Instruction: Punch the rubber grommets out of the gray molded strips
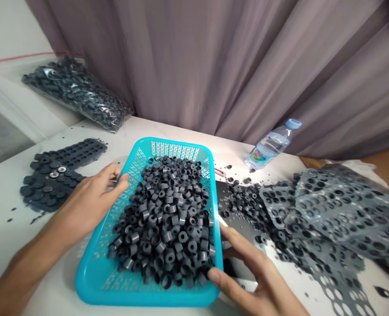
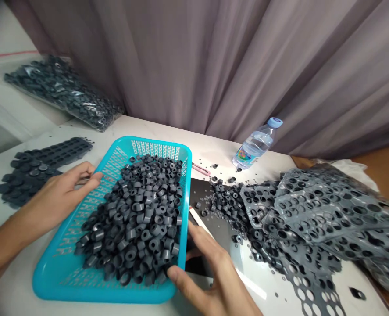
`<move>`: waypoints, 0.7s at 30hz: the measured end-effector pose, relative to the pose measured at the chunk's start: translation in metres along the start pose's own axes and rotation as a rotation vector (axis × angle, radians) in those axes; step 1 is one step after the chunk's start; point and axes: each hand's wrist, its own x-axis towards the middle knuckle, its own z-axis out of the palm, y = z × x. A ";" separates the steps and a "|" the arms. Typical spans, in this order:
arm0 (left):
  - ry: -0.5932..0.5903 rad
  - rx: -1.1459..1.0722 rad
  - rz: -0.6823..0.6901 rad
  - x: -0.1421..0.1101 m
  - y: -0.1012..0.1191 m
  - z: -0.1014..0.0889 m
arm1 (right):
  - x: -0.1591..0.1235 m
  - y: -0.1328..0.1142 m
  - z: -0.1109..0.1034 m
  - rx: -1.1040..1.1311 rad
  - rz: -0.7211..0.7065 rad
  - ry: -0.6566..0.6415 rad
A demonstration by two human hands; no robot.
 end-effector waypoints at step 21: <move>0.230 -0.120 -0.021 -0.003 0.009 0.002 | 0.011 -0.009 -0.007 -0.078 -0.090 -0.069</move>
